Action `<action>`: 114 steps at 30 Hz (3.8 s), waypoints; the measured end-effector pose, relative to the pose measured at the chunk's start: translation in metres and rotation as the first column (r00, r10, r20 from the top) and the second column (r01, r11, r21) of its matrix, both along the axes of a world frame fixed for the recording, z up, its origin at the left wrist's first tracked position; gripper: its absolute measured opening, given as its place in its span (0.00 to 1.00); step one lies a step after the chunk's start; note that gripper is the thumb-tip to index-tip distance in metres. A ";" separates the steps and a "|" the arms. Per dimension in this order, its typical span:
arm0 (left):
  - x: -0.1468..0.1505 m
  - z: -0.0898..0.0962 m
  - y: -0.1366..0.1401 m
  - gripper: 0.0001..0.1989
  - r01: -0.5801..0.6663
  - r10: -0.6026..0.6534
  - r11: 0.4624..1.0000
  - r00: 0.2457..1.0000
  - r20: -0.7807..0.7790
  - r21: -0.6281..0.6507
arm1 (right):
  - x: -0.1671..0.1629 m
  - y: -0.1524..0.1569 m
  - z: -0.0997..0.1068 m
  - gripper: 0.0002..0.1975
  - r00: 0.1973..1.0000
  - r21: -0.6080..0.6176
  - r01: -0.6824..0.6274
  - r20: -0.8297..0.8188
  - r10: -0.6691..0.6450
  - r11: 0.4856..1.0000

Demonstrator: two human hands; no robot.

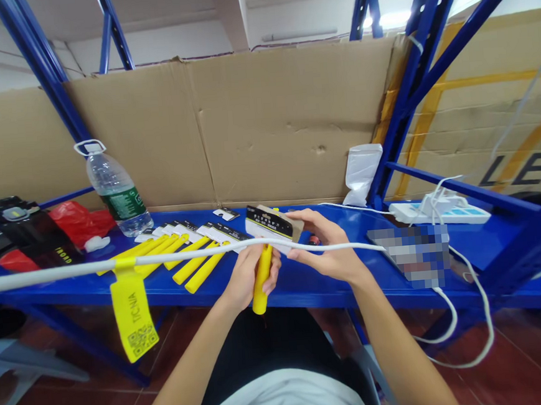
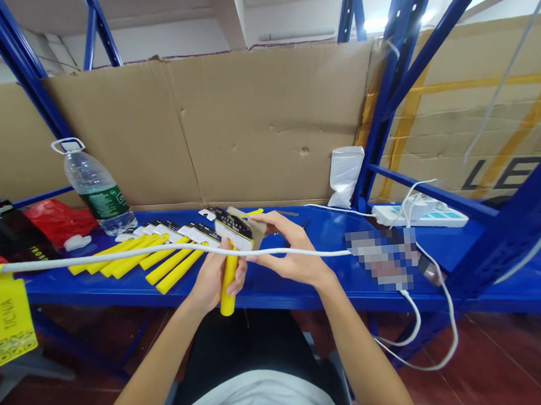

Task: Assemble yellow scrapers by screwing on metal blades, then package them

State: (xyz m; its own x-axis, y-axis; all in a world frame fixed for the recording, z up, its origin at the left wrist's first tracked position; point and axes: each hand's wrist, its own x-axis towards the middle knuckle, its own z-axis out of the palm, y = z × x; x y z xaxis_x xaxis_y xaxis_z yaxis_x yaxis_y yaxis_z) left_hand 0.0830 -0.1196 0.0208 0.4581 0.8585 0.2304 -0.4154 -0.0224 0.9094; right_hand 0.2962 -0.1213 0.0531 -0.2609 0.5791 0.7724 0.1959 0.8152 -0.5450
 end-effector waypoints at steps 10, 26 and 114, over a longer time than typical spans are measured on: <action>-0.014 0.002 0.007 0.21 0.341 -0.317 0.929 0.934 0.167 -0.147 | -0.002 0.003 0.002 0.21 0.995 0.106 0.071 0.056 -0.077 0.992; -0.018 0.002 0.009 0.22 0.254 -0.276 0.944 0.958 -0.082 -0.210 | -0.002 0.020 -0.007 0.20 0.984 -0.283 0.039 -0.154 -0.086 0.958; 0.010 0.053 0.159 0.19 -0.193 0.188 0.981 0.960 0.207 0.007 | 0.061 0.195 -0.002 0.21 0.279 -0.018 0.782 0.903 -0.325 0.623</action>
